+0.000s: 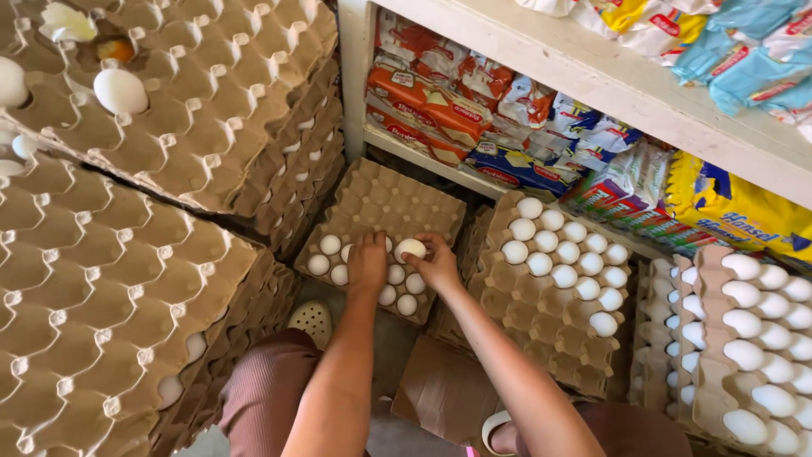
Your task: Sorting and inspecting white eggs between multiple cardboard trays on the floor of a grocery store.
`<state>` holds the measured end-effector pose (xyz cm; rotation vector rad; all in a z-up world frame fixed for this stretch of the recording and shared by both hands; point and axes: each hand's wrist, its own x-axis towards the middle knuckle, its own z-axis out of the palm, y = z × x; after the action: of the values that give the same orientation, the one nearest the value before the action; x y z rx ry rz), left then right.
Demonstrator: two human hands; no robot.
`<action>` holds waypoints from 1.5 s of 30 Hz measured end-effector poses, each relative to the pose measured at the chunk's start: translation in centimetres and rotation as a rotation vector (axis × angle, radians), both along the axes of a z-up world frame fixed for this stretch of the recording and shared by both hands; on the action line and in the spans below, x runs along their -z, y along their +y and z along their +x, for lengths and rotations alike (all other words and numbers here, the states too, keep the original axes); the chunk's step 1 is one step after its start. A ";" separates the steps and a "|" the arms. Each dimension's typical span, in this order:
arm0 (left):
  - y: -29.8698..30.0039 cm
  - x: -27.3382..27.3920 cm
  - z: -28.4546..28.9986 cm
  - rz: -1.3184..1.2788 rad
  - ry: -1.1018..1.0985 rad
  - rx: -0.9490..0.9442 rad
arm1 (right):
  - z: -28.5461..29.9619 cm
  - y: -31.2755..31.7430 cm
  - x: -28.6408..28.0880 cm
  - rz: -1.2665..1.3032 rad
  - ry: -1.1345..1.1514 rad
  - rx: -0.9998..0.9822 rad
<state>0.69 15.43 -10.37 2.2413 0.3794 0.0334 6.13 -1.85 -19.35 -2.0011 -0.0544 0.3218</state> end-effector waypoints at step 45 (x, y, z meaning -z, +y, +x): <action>-14.1 -6.5 4.6 0.034 -0.476 0.490 | -1.9 -18.9 -15.3 -0.908 -0.441 -0.181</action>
<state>5.28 1.34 -3.87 2.2127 -0.4277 0.3079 4.20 -20.72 -4.05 -2.9492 -0.4355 -0.0113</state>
